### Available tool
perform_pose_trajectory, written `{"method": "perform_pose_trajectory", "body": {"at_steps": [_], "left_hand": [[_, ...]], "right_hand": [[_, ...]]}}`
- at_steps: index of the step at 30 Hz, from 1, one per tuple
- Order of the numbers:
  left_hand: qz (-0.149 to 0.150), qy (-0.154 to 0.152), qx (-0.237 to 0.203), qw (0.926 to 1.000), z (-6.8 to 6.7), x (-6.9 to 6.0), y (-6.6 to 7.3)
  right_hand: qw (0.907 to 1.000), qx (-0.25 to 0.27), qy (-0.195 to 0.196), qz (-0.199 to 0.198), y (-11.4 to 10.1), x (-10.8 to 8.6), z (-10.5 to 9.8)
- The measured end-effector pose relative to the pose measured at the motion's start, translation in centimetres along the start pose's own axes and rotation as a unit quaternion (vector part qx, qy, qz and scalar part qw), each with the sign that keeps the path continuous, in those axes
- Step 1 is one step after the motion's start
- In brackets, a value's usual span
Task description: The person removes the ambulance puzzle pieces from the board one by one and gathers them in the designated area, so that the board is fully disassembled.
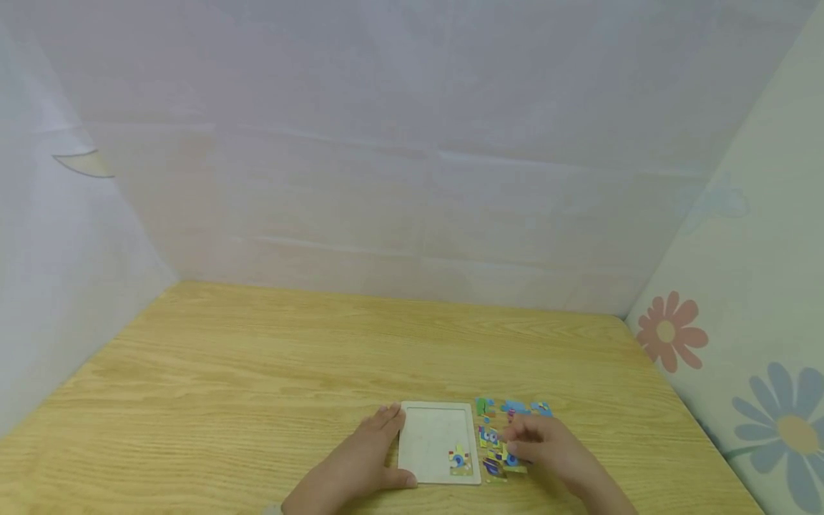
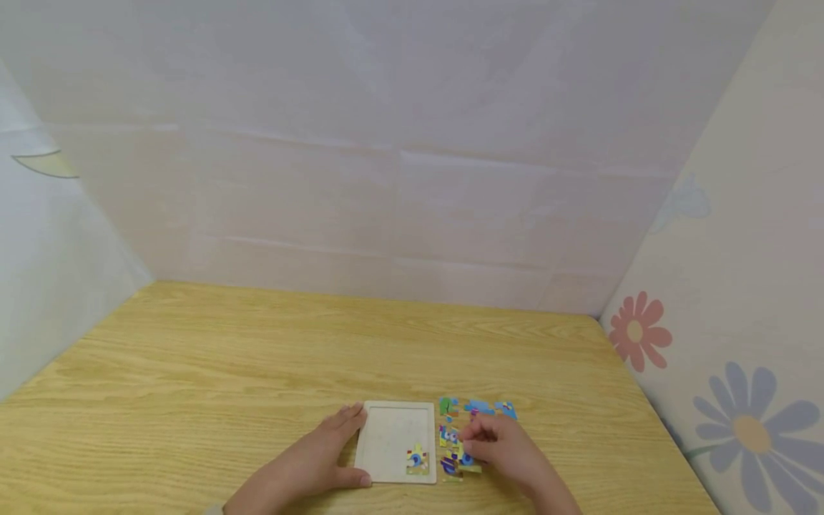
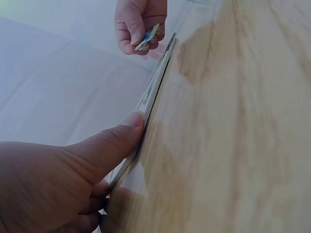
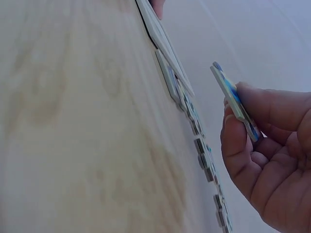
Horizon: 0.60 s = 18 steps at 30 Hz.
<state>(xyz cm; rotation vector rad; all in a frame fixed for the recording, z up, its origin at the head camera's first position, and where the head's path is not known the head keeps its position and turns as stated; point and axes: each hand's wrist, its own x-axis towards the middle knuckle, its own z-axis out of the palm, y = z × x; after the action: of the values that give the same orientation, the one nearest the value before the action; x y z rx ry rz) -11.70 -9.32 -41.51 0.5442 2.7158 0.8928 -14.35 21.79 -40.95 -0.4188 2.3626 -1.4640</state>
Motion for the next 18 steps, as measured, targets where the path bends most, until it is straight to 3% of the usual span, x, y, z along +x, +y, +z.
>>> {"method": "perform_pose_trajectory", "body": {"at_steps": [18], "left_hand": [[0.017,-0.008,0.016,0.9997,-0.1,0.2,-0.1]], "right_hand": [[0.9997,-0.014,-0.015,0.012,1.3,-0.8,-1.1]]}}
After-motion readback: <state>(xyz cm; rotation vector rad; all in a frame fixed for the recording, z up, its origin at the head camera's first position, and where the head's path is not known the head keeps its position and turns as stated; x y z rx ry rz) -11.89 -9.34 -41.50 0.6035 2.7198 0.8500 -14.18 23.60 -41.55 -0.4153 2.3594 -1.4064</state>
